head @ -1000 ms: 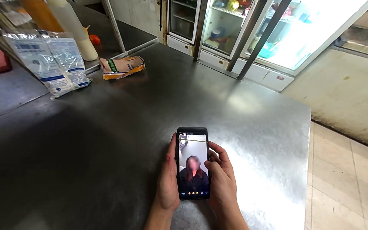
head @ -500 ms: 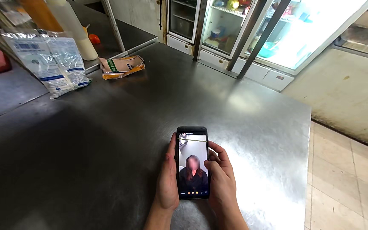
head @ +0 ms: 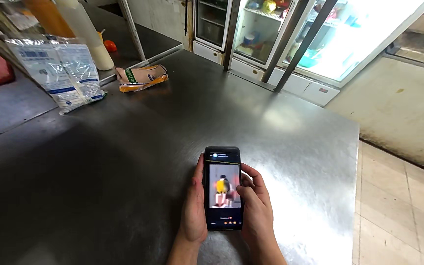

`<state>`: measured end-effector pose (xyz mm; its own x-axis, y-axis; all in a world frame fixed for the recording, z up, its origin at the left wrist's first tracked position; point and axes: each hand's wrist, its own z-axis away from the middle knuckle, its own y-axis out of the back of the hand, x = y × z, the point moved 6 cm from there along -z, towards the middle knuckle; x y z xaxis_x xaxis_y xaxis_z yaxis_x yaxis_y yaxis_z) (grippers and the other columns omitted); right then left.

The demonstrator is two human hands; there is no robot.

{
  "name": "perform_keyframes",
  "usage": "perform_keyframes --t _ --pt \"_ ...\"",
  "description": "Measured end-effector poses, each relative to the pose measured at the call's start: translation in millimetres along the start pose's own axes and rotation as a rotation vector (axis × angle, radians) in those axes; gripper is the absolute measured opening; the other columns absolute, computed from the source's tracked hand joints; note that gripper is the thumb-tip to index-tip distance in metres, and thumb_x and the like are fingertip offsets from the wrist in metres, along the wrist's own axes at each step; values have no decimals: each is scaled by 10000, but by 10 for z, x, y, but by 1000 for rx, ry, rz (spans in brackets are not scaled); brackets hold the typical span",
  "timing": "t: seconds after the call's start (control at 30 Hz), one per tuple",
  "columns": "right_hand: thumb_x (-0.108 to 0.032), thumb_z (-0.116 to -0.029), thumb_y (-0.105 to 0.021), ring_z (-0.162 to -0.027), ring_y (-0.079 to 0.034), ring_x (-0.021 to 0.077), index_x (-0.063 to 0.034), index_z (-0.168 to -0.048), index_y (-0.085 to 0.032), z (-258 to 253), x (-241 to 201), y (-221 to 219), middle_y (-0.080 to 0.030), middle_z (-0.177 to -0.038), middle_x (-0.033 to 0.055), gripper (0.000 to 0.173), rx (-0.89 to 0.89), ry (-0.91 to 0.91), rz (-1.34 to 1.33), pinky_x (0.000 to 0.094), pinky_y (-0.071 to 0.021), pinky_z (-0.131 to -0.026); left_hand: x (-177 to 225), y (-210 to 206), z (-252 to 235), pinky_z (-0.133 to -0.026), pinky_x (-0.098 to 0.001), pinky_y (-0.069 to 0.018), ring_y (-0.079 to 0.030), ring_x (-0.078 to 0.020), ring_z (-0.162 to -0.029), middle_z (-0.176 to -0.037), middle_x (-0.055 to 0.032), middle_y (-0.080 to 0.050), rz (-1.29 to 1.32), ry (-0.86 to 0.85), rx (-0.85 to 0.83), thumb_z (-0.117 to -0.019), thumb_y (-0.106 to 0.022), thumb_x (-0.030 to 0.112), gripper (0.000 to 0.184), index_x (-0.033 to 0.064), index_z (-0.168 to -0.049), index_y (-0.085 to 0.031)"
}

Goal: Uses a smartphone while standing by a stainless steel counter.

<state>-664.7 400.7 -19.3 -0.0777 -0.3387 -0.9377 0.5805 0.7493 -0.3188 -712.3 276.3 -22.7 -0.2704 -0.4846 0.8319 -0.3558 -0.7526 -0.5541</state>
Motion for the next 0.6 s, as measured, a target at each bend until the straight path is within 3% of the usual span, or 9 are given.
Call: perform_keyframes --t 0.6 --pt "-30 -853 -472 -849 -697 191 -49 -1303 -586 -1 -6 4 -690 -1006 139 465 4 6 -11 340 -596 -736 -9 1 0 -1123 -426 -441 -472 -218 -1400 -1559 -75 -443 2 0 7 -923 -368 773 931 224 -1641 -143"
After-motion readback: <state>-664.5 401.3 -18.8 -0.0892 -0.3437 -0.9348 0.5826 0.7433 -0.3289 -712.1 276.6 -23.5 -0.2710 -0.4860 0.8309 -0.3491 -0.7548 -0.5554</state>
